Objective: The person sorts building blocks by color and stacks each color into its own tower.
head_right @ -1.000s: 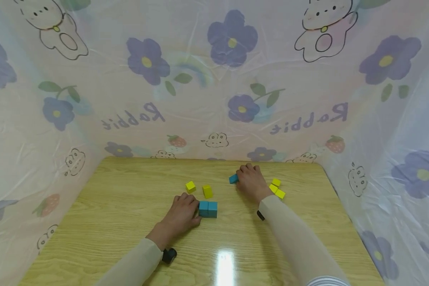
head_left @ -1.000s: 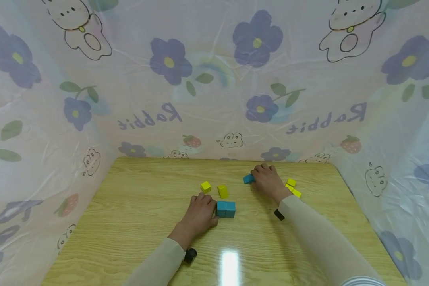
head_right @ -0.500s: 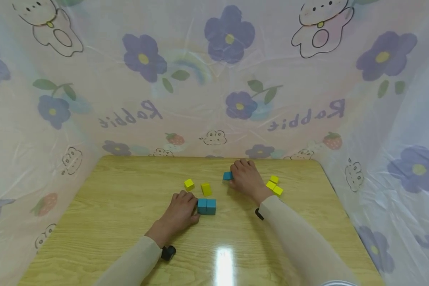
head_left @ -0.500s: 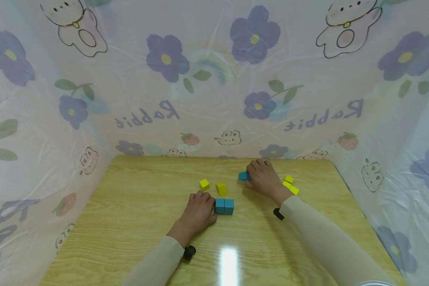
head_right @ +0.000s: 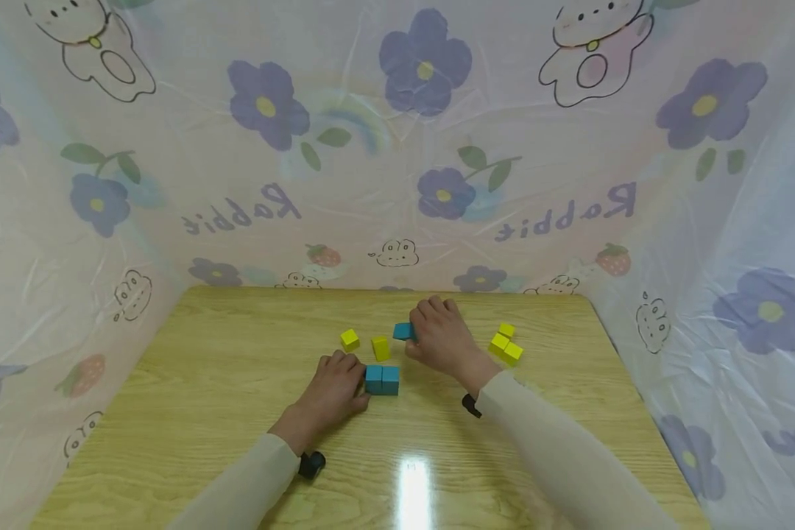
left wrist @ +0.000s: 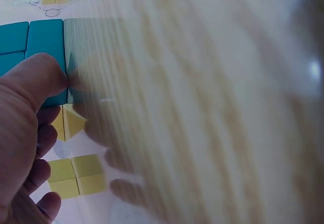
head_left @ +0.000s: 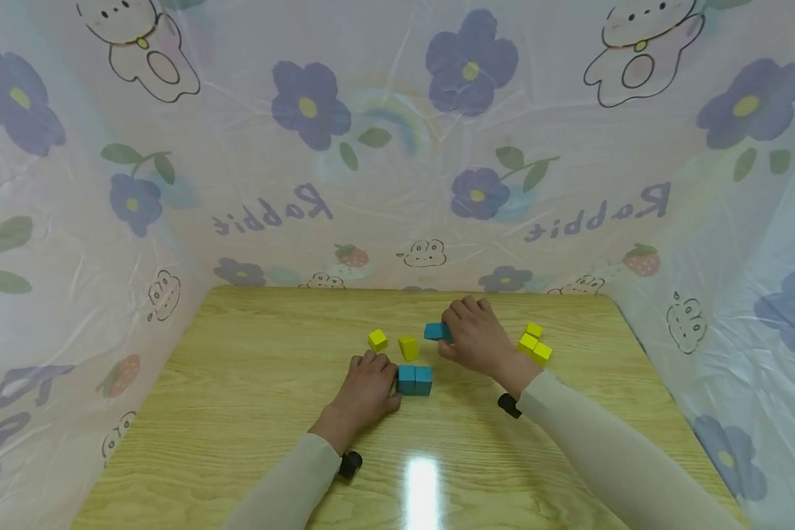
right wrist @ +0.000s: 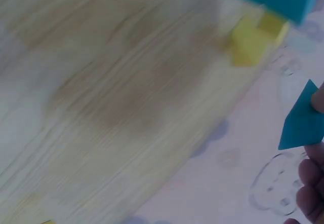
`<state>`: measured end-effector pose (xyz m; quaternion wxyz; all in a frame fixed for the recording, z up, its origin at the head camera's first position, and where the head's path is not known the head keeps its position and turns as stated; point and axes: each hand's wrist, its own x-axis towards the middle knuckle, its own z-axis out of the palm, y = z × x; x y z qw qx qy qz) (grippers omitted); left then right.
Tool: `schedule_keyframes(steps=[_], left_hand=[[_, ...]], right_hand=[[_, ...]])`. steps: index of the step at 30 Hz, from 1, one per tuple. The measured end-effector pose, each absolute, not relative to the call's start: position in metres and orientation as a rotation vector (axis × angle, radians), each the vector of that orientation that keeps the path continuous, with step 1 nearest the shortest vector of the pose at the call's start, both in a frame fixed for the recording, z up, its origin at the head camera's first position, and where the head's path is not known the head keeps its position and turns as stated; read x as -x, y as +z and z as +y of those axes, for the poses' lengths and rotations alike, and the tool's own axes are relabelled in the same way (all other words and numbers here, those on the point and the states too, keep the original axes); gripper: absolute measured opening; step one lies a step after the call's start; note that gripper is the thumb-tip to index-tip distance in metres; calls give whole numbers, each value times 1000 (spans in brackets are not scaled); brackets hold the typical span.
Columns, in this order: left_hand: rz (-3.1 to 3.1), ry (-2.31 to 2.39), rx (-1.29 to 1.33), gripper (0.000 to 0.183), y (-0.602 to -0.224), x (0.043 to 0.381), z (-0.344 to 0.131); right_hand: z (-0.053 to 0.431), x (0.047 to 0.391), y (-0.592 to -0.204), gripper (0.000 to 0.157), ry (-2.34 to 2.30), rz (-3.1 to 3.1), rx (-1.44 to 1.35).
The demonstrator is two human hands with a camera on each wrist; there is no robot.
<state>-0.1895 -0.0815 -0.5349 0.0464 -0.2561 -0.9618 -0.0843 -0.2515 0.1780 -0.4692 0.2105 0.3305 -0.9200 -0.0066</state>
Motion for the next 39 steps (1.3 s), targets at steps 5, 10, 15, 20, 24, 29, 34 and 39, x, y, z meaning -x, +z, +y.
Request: schedule_keyframes(steps=[5,10,15,20,24,29,34,39], left_hand=[[-2934,-259,785,33,-535,191,-82],[-2935,-260,786,35,-536,192,-82],[-2930,-262,783,35,-536,192,-82],[-2945,-265,770,33,-534,191,-82],[-2942,-261,770,32,-533,190,-81],[-2945,-263,768,32,-534,191,-81],[-2939,-268,769,32,-535,191,-81],[-2927,-260,773,32,-536,191,-82]], right_hand=[[162,233,-459,34,97,-2560,-971],[151,218,-461,34,110,-2593,-1045],[145,210,-466,35,96,-2603,-1085],[141,207,-469,32,101,-2609,-1104],[140,206,-471,31,63,-2607,-1107],[140,207,-474,29,39,-2608,-1104],[140,207,-474,29,34,-2594,-1110],[141,208,-474,29,27,-2588,-1116]])
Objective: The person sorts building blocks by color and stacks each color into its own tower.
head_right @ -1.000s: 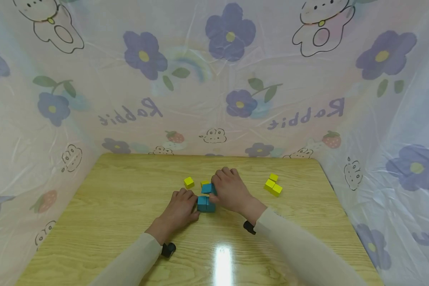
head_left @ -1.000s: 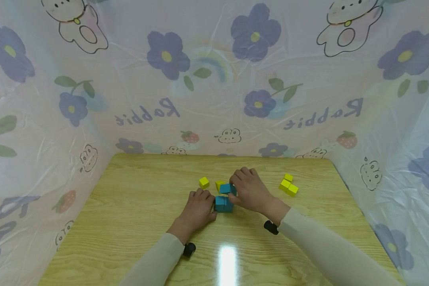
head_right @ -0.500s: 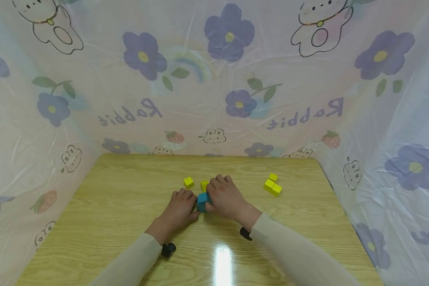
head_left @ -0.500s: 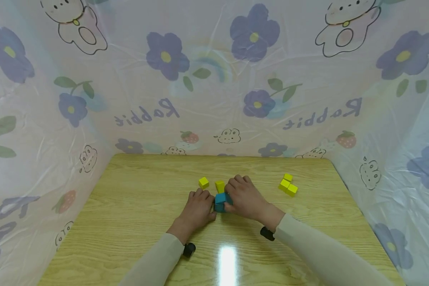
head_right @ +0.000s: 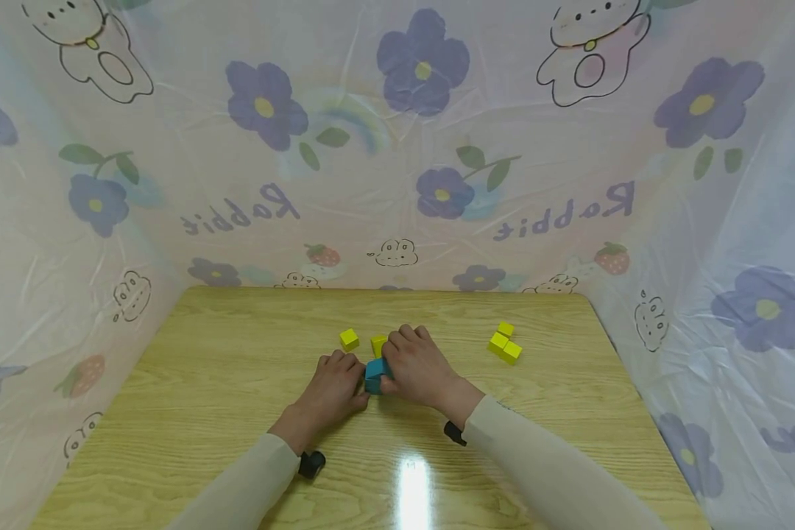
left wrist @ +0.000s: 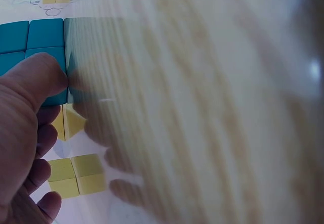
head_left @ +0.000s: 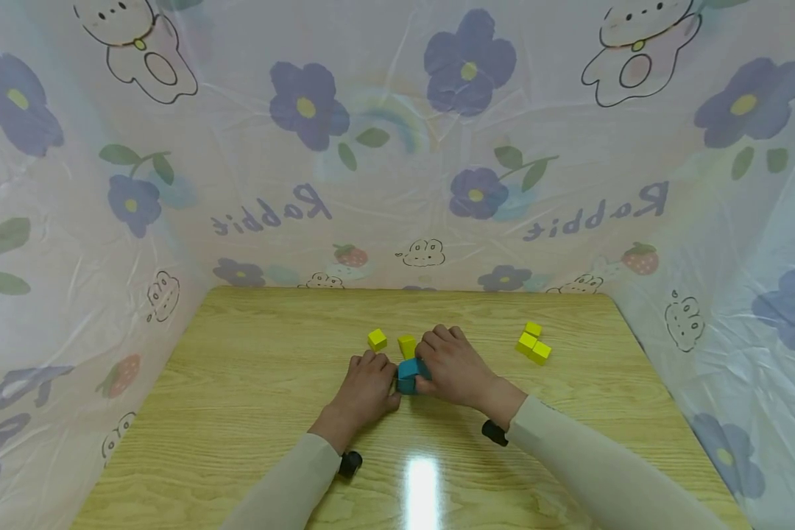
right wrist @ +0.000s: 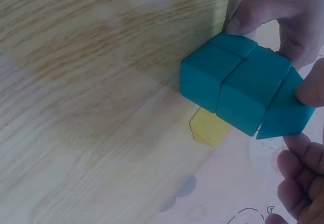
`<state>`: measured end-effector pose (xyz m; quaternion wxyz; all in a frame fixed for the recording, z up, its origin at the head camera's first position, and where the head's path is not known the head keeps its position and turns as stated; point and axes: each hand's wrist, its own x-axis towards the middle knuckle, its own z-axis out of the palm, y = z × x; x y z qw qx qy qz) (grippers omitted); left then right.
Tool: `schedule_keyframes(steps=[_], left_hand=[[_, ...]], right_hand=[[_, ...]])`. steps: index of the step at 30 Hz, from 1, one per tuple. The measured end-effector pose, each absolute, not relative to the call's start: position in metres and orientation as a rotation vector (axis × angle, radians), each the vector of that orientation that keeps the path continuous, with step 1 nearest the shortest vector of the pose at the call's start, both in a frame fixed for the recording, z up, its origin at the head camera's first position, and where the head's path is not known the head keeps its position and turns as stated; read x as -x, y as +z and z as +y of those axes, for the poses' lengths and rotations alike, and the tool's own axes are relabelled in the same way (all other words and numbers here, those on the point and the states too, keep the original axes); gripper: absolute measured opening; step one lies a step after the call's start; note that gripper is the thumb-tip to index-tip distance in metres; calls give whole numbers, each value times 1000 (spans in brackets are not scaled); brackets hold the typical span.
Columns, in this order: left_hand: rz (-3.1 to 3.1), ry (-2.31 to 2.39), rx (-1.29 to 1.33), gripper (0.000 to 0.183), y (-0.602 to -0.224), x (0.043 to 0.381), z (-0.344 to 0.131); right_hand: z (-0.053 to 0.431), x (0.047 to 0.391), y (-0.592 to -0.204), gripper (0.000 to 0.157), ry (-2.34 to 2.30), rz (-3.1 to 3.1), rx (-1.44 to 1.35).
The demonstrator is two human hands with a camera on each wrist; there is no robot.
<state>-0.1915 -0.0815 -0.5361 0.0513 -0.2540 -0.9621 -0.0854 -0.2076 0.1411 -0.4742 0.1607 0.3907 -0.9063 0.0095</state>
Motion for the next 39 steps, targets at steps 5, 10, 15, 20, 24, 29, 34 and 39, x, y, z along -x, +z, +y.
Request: schedule_keyframes(steps=[5,10,15,20,24,29,34,39], left_hand=[[-2933,-257,775,32,-535,191,-82],[-2939,-262,776,32,-534,191,-81],[-2944,-258,770,32,-533,191,-81],[-2944,-260,770,32,-534,190,-81],[-2945,-263,770,32,-534,190,-81],[-2949,-260,776,33,-534,190,-81],[-2952,-256,779,34,-533,190,-82],[-2954,-258,777,34,-534,190,-82]], right_hand=[[141,209,-475,29,16,-2595,-1118],[141,209,-476,29,14,-2596,-1122],[140,210,-474,29,21,-2598,-1133],[140,209,-474,28,23,-2606,-1135],[140,209,-473,28,28,-2612,-1132],[141,208,-473,28,33,-2615,-1130],[140,208,-472,28,39,-2616,-1134],[141,208,-474,28,47,-2603,-1136]])
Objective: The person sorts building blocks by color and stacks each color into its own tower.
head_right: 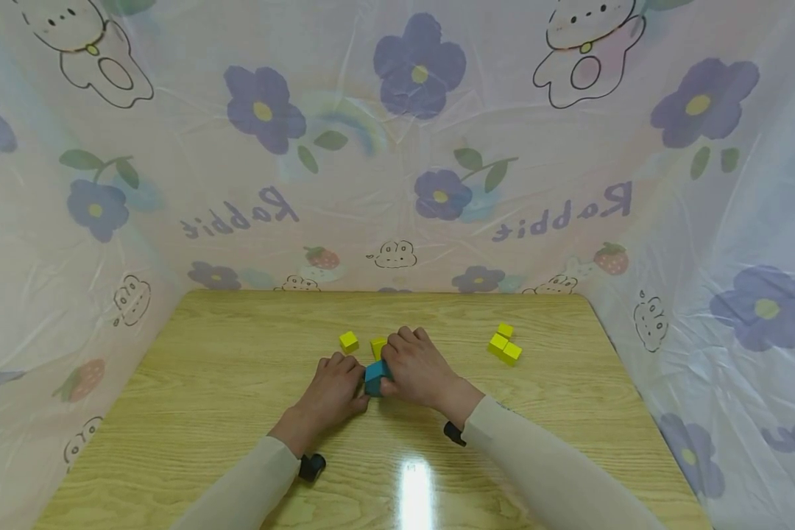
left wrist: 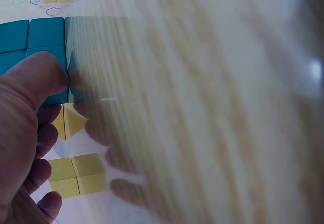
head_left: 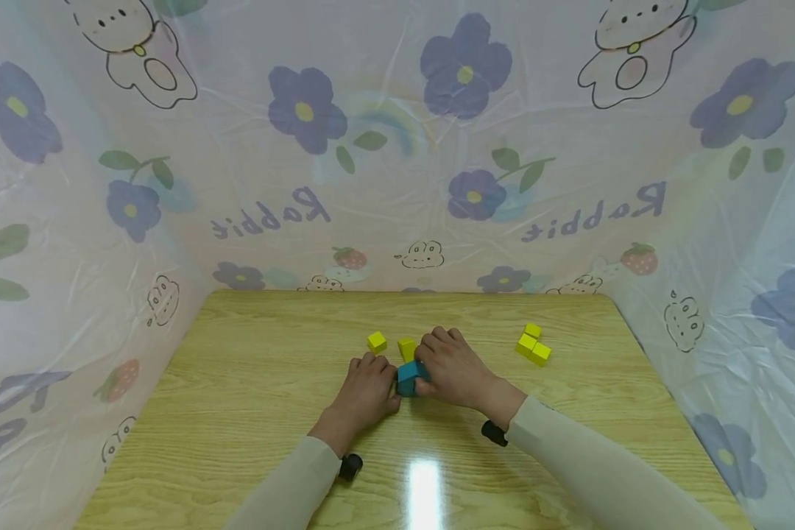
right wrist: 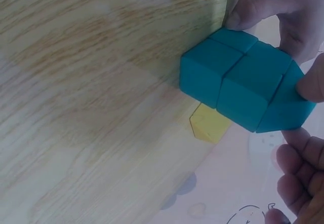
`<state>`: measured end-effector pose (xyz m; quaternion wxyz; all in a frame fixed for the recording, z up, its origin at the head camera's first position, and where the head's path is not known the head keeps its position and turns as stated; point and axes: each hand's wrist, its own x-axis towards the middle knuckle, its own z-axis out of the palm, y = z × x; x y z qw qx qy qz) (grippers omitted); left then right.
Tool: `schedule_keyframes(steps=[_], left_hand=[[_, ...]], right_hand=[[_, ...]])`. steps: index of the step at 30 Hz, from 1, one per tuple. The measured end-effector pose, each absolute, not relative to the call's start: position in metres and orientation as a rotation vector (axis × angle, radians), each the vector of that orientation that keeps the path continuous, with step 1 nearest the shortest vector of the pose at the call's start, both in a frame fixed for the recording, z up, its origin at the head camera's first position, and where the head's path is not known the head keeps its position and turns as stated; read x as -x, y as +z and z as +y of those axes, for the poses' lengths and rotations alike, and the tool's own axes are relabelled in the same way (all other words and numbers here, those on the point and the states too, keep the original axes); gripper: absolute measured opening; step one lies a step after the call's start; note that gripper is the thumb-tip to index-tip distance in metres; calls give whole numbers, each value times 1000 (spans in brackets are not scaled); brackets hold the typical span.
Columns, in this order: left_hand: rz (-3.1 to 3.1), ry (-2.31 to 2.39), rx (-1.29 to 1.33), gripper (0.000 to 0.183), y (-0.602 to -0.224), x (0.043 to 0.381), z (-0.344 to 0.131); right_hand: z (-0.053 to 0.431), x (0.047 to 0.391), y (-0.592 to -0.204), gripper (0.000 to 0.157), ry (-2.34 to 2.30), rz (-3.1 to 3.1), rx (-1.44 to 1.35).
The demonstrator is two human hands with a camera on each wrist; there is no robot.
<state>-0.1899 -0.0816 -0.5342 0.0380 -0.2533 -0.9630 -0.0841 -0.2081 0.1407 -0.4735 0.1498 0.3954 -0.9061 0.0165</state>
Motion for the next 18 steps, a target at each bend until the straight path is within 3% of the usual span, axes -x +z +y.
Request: schedule_keyframes(steps=[12,18], left_hand=[[-2988,-304,761,41,-533,189,-84],[-3042,-406,686,49,-526,185,-90]], right_hand=[[143,210,-466,39,176,-2626,-1125],[149,226,-456,33,292,-2649,-1002]])
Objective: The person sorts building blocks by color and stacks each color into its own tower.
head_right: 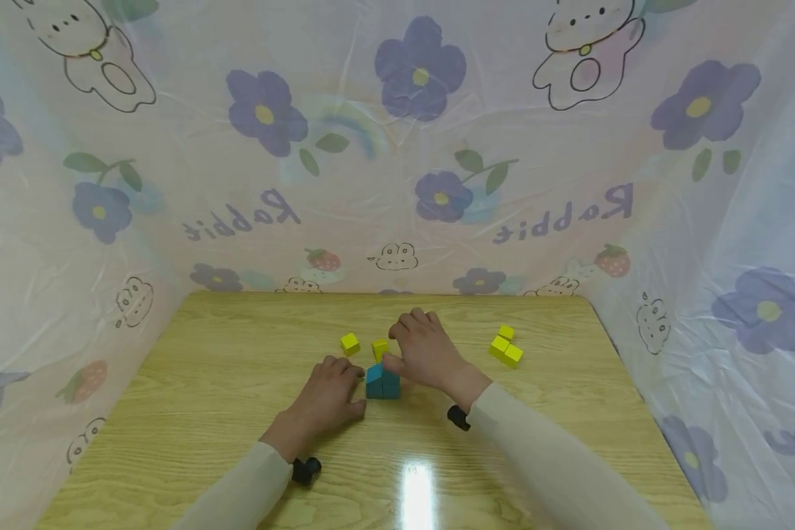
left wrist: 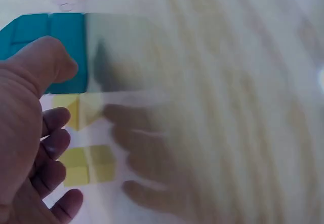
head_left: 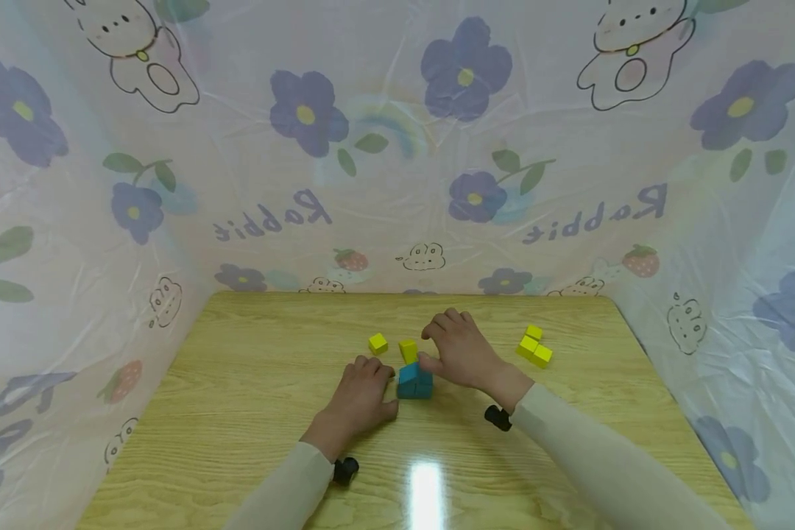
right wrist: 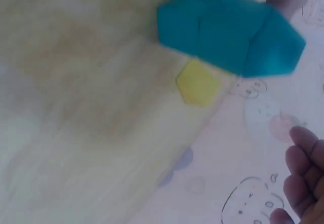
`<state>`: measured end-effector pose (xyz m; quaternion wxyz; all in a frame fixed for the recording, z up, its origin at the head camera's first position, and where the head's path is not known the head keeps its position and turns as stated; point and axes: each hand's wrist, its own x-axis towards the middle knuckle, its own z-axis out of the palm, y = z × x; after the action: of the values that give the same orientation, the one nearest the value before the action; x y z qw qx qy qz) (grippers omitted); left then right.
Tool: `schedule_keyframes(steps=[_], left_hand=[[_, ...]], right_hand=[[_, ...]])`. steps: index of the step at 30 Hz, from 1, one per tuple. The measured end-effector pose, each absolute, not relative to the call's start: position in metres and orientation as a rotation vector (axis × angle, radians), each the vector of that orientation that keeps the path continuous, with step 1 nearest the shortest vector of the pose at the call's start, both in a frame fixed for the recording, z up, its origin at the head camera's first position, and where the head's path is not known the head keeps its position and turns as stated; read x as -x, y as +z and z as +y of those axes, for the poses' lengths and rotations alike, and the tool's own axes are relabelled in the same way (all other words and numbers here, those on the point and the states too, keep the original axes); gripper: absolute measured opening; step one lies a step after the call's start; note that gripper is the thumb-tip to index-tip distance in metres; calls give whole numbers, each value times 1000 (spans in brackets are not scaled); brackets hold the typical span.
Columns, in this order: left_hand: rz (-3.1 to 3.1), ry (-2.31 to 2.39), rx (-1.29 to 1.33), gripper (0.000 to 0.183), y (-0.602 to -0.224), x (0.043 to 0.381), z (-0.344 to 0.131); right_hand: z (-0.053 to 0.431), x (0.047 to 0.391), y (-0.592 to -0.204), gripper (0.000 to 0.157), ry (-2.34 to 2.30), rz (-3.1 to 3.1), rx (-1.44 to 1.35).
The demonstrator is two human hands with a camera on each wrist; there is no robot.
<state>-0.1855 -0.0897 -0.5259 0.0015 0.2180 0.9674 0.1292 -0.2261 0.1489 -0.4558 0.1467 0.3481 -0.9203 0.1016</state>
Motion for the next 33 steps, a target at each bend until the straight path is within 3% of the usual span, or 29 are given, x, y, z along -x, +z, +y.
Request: schedule_keyframes(steps=[14,24,33], left_hand=[[3143,637,-358,36,-510,203,-109],[3185,578,-246,46,-512,231,-109],[3149,551,-241,45,-518,245,-106]], right_hand=[[134,272,-457,28,161,-2671,-1081],[108,300,-471,43,40,-2767,-1258],[86,311,-485,47,-164,-2764,-1369]])
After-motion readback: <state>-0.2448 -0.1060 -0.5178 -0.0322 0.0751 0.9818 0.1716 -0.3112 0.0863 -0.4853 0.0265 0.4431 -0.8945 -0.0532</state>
